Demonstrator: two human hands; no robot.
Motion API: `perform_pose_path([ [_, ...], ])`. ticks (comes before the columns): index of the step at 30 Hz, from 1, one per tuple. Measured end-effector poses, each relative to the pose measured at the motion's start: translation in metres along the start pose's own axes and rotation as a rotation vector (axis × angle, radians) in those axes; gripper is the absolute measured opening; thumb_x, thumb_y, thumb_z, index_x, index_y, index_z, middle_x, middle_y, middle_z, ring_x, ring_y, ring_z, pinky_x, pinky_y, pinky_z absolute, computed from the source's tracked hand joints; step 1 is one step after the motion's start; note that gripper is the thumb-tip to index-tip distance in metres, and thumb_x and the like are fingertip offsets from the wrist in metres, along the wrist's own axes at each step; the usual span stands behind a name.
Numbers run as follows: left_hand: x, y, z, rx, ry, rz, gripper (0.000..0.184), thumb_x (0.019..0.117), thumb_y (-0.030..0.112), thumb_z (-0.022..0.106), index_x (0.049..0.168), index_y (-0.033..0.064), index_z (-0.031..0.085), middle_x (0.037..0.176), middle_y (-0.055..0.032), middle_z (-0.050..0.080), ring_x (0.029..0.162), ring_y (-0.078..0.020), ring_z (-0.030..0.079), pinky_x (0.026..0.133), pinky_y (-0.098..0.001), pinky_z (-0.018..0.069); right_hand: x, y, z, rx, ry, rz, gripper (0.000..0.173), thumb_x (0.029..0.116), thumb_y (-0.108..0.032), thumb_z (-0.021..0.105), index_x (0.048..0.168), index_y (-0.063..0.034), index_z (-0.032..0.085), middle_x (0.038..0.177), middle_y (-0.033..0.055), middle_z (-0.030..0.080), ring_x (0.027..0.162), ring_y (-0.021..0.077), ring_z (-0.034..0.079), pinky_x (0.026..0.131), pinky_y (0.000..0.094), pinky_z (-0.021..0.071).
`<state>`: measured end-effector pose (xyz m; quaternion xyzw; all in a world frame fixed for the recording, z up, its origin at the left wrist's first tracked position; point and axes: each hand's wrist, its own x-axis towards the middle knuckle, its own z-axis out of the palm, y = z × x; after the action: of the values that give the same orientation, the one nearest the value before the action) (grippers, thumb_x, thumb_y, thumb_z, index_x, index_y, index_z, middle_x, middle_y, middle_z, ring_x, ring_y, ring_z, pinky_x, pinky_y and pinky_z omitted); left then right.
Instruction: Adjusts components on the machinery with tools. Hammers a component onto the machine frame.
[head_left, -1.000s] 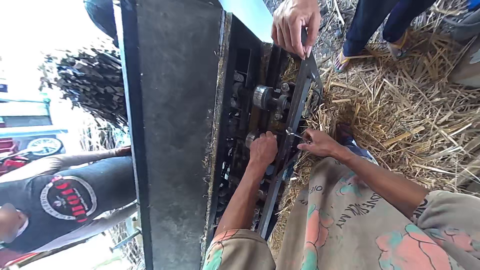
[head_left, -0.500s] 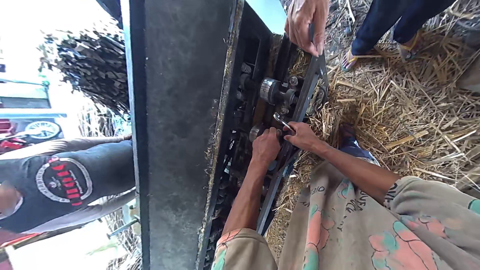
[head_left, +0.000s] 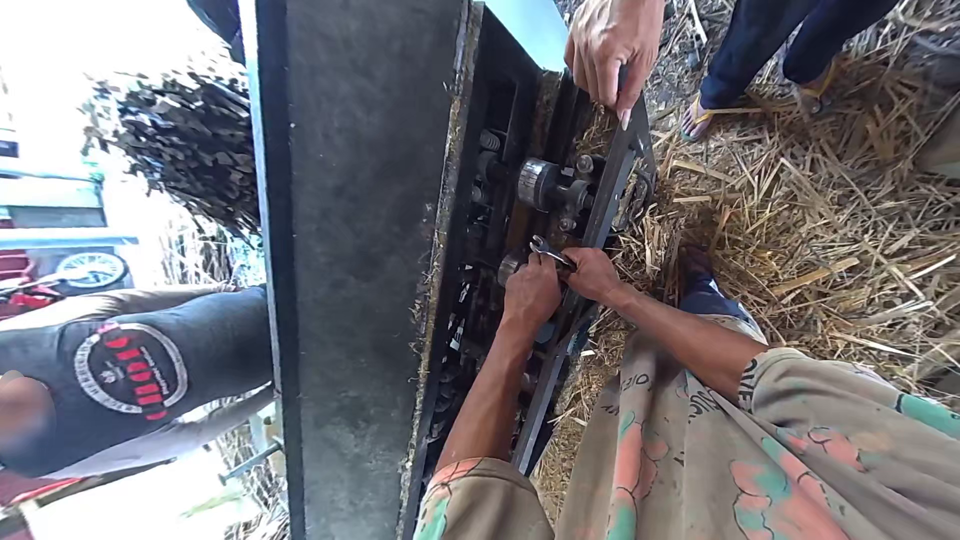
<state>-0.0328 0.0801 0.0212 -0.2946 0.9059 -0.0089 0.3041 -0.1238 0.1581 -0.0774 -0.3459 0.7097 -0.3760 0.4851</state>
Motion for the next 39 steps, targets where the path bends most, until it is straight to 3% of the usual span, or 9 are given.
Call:
perform_pose_path([
  [8,0.005,-0.013,0.015,0.071,0.028,0.145,0.02,0.0984,0.02,0.06,0.11,0.0054,0.07,0.106,-0.0192,0.069,0.094,-0.0391,0.07,0.072,-0.0559,0.0577,0.003,0.005,-0.004,-0.047,-0.039,-0.058,0.015,0.0942,-0.024,0.067,0.103,-0.0137,0.073,0.093,0.0117,0.074,0.093,0.0325,0.071,0.08,0.0603,0.0547],
  [11,0.007,-0.018,0.01,0.048,0.035,0.182,0.025,0.1027,0.025,0.056,0.112,0.0068,0.07,0.107,-0.0174,0.07,0.097,-0.0374,0.07,0.076,-0.055,0.0584,0.008,0.013,-0.004,-0.017,-0.056,-0.131,0.017,0.0932,-0.026,0.07,0.106,-0.0144,0.073,0.093,0.0099,0.074,0.092,0.0303,0.072,0.081,0.0587,0.0554],
  [14,0.006,-0.025,-0.001,-0.103,-0.025,0.166,0.039,0.1093,0.037,0.047,0.118,0.0058,0.068,0.112,-0.0188,0.069,0.101,-0.0368,0.07,0.085,-0.057,0.0576,0.003,0.018,-0.008,0.059,-0.072,-0.141,0.042,0.0908,-0.028,0.077,0.13,-0.0165,0.067,0.104,0.0119,0.075,0.096,0.0316,0.072,0.088,0.0598,0.0559],
  [16,0.001,-0.026,-0.009,-0.267,-0.077,0.12,0.039,0.1106,0.036,0.044,0.117,0.0037,0.066,0.11,-0.0191,0.069,0.097,-0.0358,0.071,0.085,-0.0585,0.057,-0.014,0.017,-0.015,0.055,-0.044,-0.077,0.053,0.092,-0.042,0.076,0.135,-0.0164,0.059,0.094,0.013,0.073,0.085,0.0329,0.072,0.078,0.059,0.0573],
  [18,-0.005,-0.026,-0.015,-0.42,-0.115,0.06,0.038,0.1112,0.035,0.044,0.111,0.0028,0.064,0.095,-0.0189,0.068,0.085,-0.0346,0.07,0.078,-0.0573,0.057,-0.034,0.016,-0.026,0.038,0.0,-0.016,0.054,0.0983,-0.055,0.063,0.134,-0.0149,0.059,0.086,0.0129,0.071,0.078,0.033,0.071,0.072,0.059,0.0574],
  [21,-0.007,-0.032,-0.011,-0.59,-0.139,-0.017,0.035,0.1099,0.036,0.049,0.111,0.0048,0.066,0.088,-0.0172,0.068,0.076,-0.0315,0.067,0.072,-0.0548,0.0564,-0.052,0.025,-0.026,-0.028,-0.011,0.061,0.04,0.1098,-0.044,0.041,0.12,-0.0127,0.065,0.084,0.0125,0.069,0.08,0.0331,0.07,0.071,0.0591,0.056],
  [25,0.005,-0.036,-0.006,-0.706,-0.089,-0.068,0.024,0.1027,0.03,0.066,0.114,0.0096,0.072,0.104,-0.0136,0.073,0.091,-0.0289,0.071,0.084,-0.0556,0.0574,-0.062,0.025,-0.028,-0.004,-0.242,0.144,0.037,0.1105,-0.036,0.042,0.118,-0.0081,0.066,0.093,0.0154,0.071,0.089,0.0329,0.07,0.083,0.057,0.0556],
  [30,0.026,-0.047,-0.008,-0.716,-0.141,-0.1,0.022,0.0947,0.025,0.076,0.112,0.0106,0.075,0.104,-0.0081,0.076,0.098,-0.0233,0.072,0.091,-0.0536,0.0571,-0.065,0.001,-0.005,0.235,-0.351,0.276,0.037,0.113,-0.034,0.038,0.123,-0.0041,0.057,0.087,0.0132,0.071,0.073,0.0221,0.072,0.074,0.0405,0.0611],
  [39,0.033,-0.041,-0.023,-0.484,-0.207,-0.096,0.018,0.0961,0.03,0.074,0.107,0.0171,0.079,0.106,-0.0081,0.076,0.101,-0.0299,0.072,0.089,-0.0624,0.0549,-0.047,-0.027,0.037,0.637,-0.333,0.424,0.037,0.1146,-0.031,0.031,0.131,-0.0036,0.048,0.094,0.0145,0.072,0.078,0.0198,0.074,0.07,0.034,0.0613],
])
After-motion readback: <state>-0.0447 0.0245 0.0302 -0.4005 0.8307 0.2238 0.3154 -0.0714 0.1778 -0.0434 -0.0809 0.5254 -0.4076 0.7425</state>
